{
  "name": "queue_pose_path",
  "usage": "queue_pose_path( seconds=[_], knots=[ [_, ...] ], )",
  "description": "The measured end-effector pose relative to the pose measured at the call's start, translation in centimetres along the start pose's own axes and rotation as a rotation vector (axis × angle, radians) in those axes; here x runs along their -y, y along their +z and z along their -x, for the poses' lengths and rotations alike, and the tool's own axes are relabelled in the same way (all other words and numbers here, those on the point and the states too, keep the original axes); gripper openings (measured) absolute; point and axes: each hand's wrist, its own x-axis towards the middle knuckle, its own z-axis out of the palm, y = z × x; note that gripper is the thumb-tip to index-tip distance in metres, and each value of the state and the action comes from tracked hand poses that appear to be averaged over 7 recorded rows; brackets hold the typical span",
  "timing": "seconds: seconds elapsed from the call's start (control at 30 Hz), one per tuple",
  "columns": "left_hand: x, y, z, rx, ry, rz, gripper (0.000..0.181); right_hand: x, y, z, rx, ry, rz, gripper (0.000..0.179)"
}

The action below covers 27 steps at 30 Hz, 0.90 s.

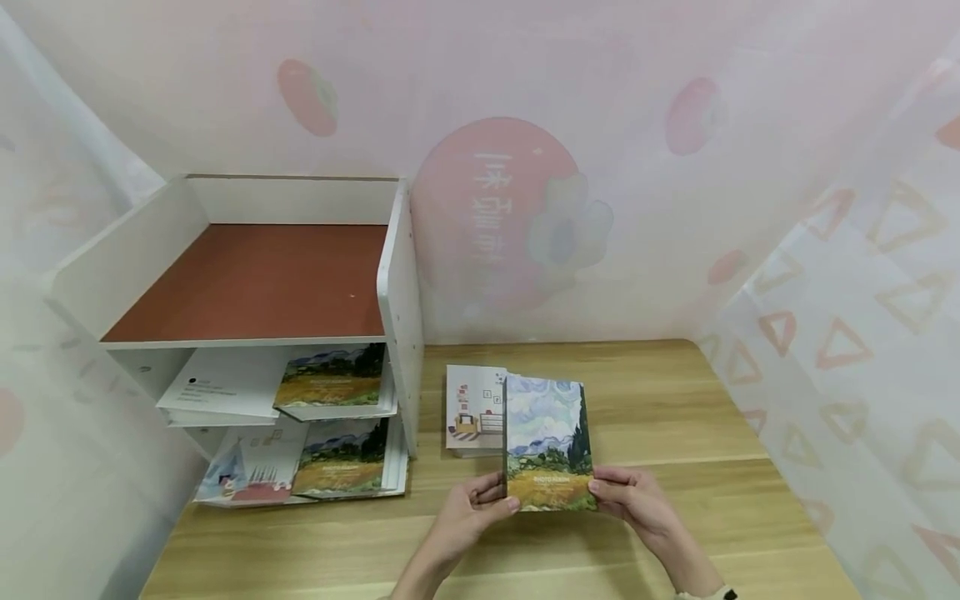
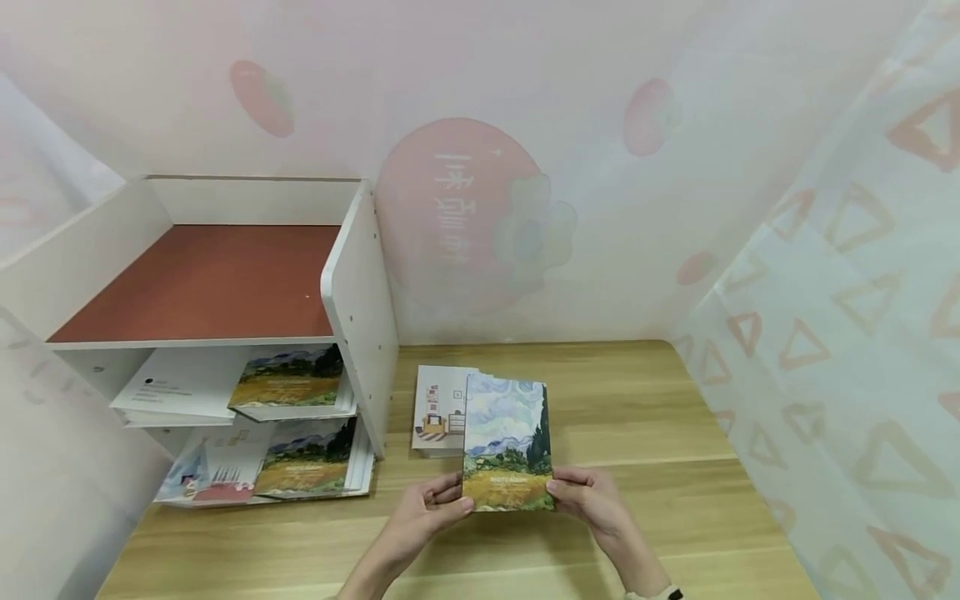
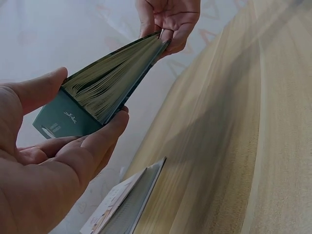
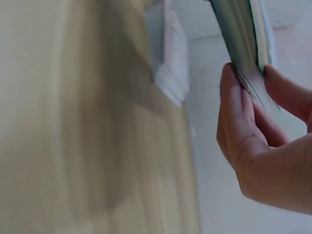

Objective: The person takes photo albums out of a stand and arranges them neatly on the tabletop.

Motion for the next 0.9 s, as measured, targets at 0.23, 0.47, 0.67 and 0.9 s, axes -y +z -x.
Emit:
queue_pose_path(
  seconds=[0.23,0.47,0.67,0.9],
  knots=[
    [0.3,1.2,-0.1,0.019,0.018,-0.065,0.059,-1.1,-1.7,0.5,0.006,0.080,0.027,0.058],
    [0.4,1.5,-0.7,0.013,0.002,-0.104,0.061,-0.7,-2.6,0.2,0.034,0.090,0.040,0.052],
    [0.9,1.7,-1.6,0.007,-0.016,-0.120,0.063,-1.0,-3.4,-0.5,0.051,0.101,0.021,0.056],
    [1.2,1.6,-2.6,0.006,-0.059,-0.182,0.064,-1.9,-4.3,-1.5,0.051,0.117,-0.029,0.061]
  ],
)
